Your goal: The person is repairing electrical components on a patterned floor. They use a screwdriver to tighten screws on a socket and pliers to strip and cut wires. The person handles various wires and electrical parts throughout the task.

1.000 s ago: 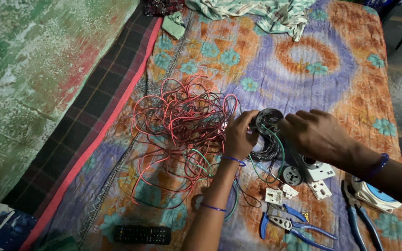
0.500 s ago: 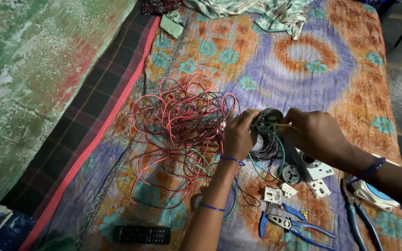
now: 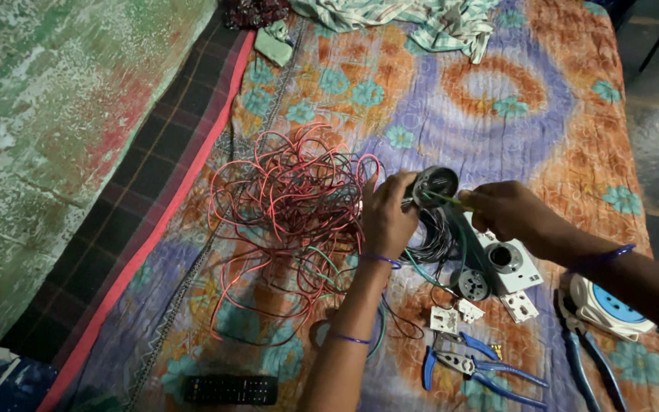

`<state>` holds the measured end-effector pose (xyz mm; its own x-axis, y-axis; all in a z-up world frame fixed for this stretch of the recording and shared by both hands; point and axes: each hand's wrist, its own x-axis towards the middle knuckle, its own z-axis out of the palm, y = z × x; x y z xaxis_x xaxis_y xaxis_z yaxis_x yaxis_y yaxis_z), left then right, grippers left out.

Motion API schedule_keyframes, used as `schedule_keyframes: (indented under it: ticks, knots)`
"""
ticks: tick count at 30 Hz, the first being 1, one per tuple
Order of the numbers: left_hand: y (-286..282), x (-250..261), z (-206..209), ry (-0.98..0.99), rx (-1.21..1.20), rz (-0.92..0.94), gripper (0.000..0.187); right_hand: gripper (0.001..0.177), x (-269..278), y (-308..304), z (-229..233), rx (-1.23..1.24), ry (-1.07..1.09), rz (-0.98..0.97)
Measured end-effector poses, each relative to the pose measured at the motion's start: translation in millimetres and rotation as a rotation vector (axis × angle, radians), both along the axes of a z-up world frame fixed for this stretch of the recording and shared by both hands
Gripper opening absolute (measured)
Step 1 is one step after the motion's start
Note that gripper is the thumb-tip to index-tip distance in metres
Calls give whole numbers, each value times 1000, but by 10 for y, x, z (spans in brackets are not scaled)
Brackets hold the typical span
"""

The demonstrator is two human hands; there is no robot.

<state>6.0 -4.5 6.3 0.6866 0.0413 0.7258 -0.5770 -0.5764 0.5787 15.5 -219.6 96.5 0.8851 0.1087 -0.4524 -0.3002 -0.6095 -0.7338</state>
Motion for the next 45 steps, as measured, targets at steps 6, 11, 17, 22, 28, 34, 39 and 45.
schedule_keyframes:
  ticks: [6,11,17,22,28,34,39,45]
  knots:
    - [-7,-34,31,78,-45,15,64,41,75,-494,222,274,-70,-7]
    - [-106,-1,53,107,-70,-39,78,49,142,-913,-40,-126,-178,-81]
    - [-236,34,-63,216,-74,-65,70,40,460,-1429,-876,-752,-420,241]
    - [-427,-16,-294,184,-126,-90,72,25,514,-1590,-1501,-700,-297,199]
    - [-642,-10,-548,355,-92,-141,71,29,675,-1475,-1920,-617,-373,221]
    - [-686,132,-643,369,-143,-111,72,27,852,-1319,-2129,-578,-441,224]
    - [-714,164,-688,372,-114,-91,74,29,926,-1245,-2235,-692,-416,270]
    - [-722,122,-673,302,-147,-106,73,24,971,-1217,-2298,-782,-420,383]
